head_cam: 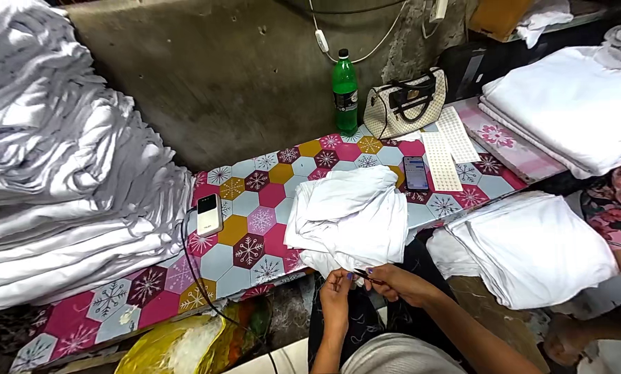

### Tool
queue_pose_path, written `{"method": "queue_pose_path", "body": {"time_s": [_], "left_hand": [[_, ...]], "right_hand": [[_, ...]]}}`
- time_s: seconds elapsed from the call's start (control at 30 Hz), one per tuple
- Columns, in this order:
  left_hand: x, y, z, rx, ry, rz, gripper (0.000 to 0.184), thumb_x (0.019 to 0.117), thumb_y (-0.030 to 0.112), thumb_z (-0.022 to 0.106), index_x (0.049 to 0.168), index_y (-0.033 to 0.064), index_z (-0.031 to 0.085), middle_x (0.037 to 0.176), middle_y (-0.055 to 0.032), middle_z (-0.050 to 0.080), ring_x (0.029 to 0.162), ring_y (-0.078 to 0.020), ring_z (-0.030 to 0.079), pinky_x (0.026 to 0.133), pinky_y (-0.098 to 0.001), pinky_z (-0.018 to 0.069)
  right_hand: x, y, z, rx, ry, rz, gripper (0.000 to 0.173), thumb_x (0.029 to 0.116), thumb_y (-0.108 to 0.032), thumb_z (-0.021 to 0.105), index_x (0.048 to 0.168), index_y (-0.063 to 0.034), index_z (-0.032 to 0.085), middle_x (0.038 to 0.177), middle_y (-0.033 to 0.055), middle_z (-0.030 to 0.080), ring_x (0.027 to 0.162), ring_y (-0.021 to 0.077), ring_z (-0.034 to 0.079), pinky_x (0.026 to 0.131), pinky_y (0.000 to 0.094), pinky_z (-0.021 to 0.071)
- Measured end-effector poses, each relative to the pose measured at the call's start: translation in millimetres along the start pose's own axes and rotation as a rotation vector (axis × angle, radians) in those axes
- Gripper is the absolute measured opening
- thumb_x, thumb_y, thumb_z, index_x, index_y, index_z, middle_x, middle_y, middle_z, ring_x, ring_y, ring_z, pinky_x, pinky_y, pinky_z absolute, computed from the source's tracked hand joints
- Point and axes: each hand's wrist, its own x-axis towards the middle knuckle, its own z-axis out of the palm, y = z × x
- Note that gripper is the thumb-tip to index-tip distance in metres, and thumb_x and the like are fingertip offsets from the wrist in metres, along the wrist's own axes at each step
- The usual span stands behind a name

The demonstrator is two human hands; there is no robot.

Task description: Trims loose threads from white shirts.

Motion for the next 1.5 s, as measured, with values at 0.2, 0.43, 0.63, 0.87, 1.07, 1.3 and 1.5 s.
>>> {"method": "queue_pose_path", "body": {"time_s": [0.2, 0.43, 0.63, 0.87, 1.07, 1.3, 1.5], "left_hand": [[-3.3, -0.3, 3.6, 0.034, -0.011, 0.021, 0.011, 0.0938, -0.003, 0.055, 0.095, -0.0003, 0.066, 0.082, -0.0015, 0.073, 0.079, -0.0089, 0.071, 0.079, -0.0271, 0.0594], [-4.6, -1.1, 12.7, -0.342, 0.022, -0.132, 0.015, 0.1007, 0.002, 0.046, 0.111, 0.0039, 0.056, 0.088, -0.0046, 0.073, 0.078, -0.0152, 0.074, 0.078, -0.0332, 0.0628], [2.1, 3.5, 27.6, -0.404, 0.155, -0.25, 0.021, 0.1009, -0.005, 0.046, 0.12, 0.0016, 0.05, 0.091, -0.0039, 0.07, 0.08, -0.0148, 0.072, 0.08, -0.0338, 0.0628], [-3.1, 20.1, 30.4, -0.422, 0.159, -0.247, 0.023, 0.0997, -0.007, 0.047, 0.121, 0.0005, 0.051, 0.092, -0.0057, 0.071, 0.08, -0.0169, 0.073, 0.082, -0.0351, 0.0628], [-2.5, 18.2, 30.0, -0.436, 0.163, -0.273, 0.019, 0.1005, -0.007, 0.048, 0.118, 0.0009, 0.052, 0.092, -0.0053, 0.071, 0.081, -0.0168, 0.073, 0.083, -0.035, 0.0622], [-1.6, 15.3, 30.4, -0.435, 0.147, -0.284, 0.021, 0.1002, -0.007, 0.048, 0.119, 0.0006, 0.052, 0.092, -0.006, 0.07, 0.08, -0.0168, 0.072, 0.082, -0.0348, 0.0622], [-1.7, 15.4, 32.8, -0.451, 0.147, -0.275, 0.02, 0.1002, -0.008, 0.047, 0.117, 0.001, 0.053, 0.091, -0.0054, 0.072, 0.081, -0.0164, 0.073, 0.083, -0.0341, 0.0623]], "right_hand": [[10.7, -0.3, 6.0, 0.051, 0.028, -0.015, 0.033, 0.1121, -0.031, 0.036, 0.096, -0.0132, 0.059, 0.057, -0.0116, 0.038, 0.044, -0.0013, 0.032, 0.043, 0.0151, 0.0291], [-6.8, 7.8, 17.1, -0.297, 0.134, -0.307, 0.036, 0.1117, -0.028, 0.035, 0.109, -0.0031, 0.061, 0.071, -0.0042, 0.044, 0.057, 0.0031, 0.04, 0.055, 0.0208, 0.036], [-10.3, 13.4, 13.6, -0.879, 0.462, -0.406, 0.042, 0.1084, -0.031, 0.048, 0.133, 0.0008, 0.058, 0.098, 0.0235, 0.071, 0.09, 0.0401, 0.071, 0.084, 0.0588, 0.0544], [-0.3, 31.6, 9.4, -1.079, 0.691, -0.629, 0.04, 0.1047, -0.034, 0.052, 0.115, 0.0013, 0.068, 0.077, 0.0158, 0.071, 0.069, 0.0345, 0.072, 0.064, 0.0539, 0.0581], [5.8, 32.3, 10.3, -1.167, 0.767, -0.738, 0.038, 0.1023, -0.035, 0.054, 0.106, -0.0011, 0.071, 0.07, 0.0116, 0.069, 0.059, 0.0295, 0.07, 0.054, 0.0487, 0.0567], [6.9, 32.1, 10.7, -1.195, 0.804, -0.764, 0.038, 0.1024, -0.036, 0.053, 0.104, -0.0027, 0.071, 0.065, 0.0091, 0.067, 0.055, 0.0269, 0.068, 0.05, 0.046, 0.0547], [17.8, 27.4, 11.4, -1.251, 0.846, -0.811, 0.037, 0.103, -0.036, 0.052, 0.098, -0.0042, 0.071, 0.063, 0.0082, 0.066, 0.052, 0.0265, 0.067, 0.047, 0.0447, 0.054]]}}
